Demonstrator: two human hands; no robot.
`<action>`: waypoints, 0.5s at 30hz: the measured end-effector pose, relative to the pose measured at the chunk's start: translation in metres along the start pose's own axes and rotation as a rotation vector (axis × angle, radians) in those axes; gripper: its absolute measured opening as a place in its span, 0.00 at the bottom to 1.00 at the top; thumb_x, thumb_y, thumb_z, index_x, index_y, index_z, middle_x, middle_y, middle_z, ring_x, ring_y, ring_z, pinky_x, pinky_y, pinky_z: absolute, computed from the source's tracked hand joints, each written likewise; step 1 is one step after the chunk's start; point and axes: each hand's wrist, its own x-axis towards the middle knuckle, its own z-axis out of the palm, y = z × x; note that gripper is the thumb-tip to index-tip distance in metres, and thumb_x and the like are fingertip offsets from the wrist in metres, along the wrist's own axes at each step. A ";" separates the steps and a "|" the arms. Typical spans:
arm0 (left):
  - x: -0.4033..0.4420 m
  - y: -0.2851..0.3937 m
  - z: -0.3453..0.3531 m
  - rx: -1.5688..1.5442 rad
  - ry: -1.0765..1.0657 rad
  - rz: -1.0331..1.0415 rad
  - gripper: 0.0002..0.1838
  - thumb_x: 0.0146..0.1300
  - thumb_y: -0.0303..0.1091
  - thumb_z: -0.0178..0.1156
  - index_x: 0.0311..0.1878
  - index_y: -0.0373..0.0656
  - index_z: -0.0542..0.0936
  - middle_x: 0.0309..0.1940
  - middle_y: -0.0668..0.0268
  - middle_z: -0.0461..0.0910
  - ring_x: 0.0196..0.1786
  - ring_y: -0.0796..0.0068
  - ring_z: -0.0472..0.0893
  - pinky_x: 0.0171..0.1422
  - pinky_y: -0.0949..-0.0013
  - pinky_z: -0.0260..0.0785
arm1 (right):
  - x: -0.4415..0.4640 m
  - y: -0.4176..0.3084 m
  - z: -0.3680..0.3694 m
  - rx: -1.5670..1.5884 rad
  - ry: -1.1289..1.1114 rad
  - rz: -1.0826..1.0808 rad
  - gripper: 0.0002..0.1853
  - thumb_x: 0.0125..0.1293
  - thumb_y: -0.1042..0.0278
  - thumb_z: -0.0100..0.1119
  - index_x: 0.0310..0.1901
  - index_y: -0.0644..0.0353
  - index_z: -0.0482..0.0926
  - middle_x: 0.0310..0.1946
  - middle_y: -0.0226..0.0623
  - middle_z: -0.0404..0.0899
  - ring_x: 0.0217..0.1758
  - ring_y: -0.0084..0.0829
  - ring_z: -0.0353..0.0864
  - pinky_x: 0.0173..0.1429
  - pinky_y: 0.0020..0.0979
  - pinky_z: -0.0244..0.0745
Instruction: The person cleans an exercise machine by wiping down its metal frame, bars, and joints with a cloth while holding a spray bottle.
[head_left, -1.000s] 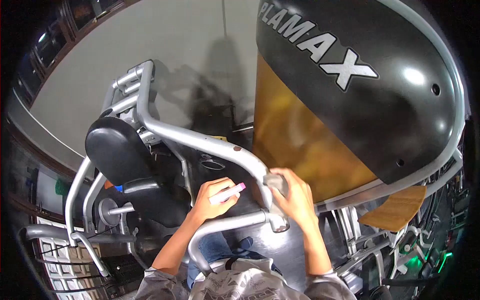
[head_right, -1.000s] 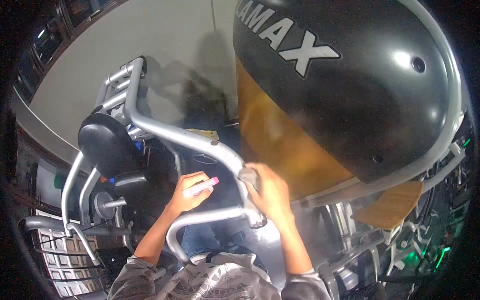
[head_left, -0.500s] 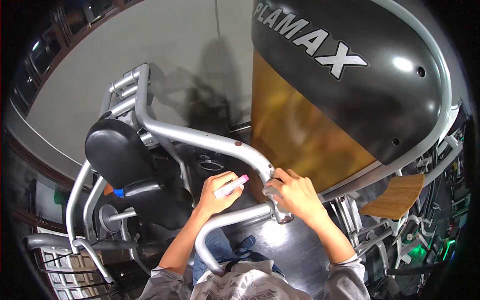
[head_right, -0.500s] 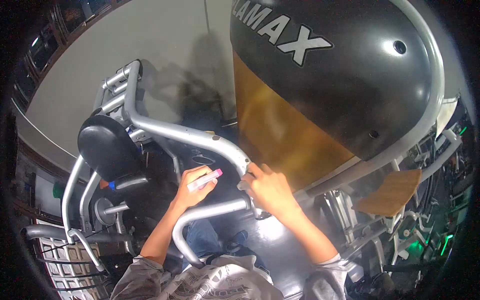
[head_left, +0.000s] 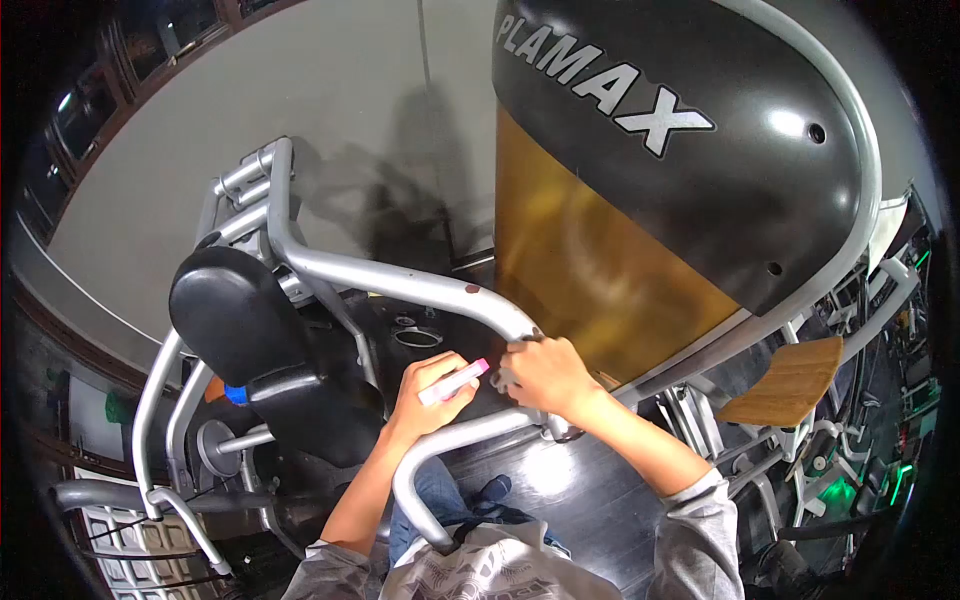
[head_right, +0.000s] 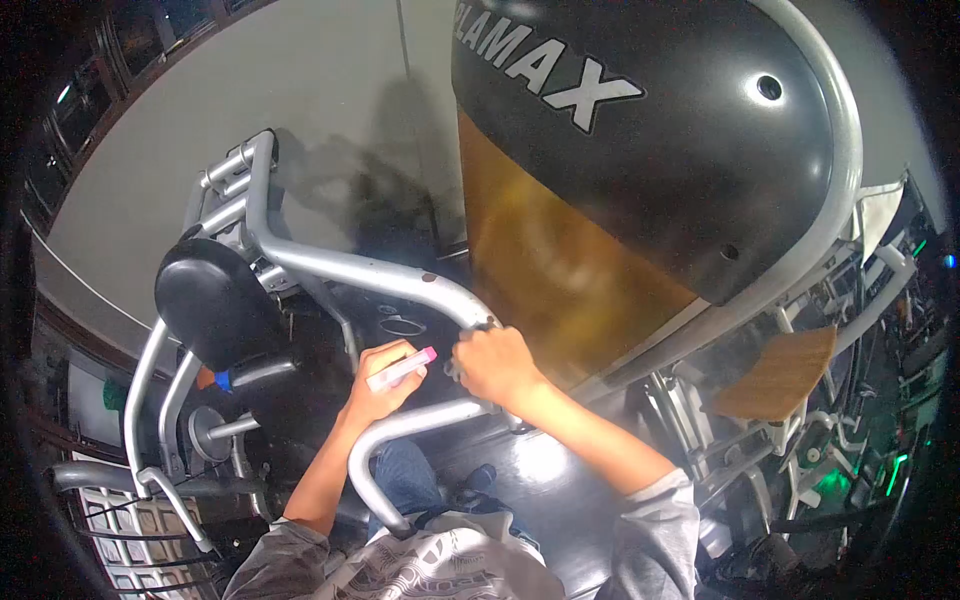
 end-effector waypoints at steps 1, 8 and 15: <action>0.001 -0.001 0.000 -0.005 0.009 0.007 0.06 0.60 0.27 0.67 0.32 0.36 0.79 0.25 0.62 0.76 0.26 0.70 0.75 0.33 0.68 0.66 | -0.011 0.001 -0.009 0.108 0.002 0.020 0.09 0.54 0.65 0.68 0.38 0.53 0.88 0.37 0.37 0.87 0.39 0.42 0.88 0.43 0.41 0.83; 0.017 0.020 -0.006 -0.004 -0.079 -0.039 0.05 0.56 0.25 0.67 0.35 0.37 0.82 0.27 0.61 0.79 0.27 0.65 0.81 0.34 0.69 0.71 | -0.056 0.031 -0.027 0.472 0.013 0.060 0.14 0.57 0.63 0.67 0.46 0.49 0.87 0.47 0.33 0.84 0.52 0.41 0.81 0.56 0.41 0.79; 0.034 0.052 -0.006 0.189 -0.174 -0.203 0.08 0.59 0.36 0.66 0.35 0.43 0.82 0.29 0.61 0.81 0.29 0.57 0.82 0.35 0.61 0.72 | -0.018 0.032 0.017 0.731 0.523 0.343 0.15 0.61 0.68 0.66 0.50 0.51 0.84 0.47 0.39 0.84 0.50 0.44 0.83 0.54 0.39 0.78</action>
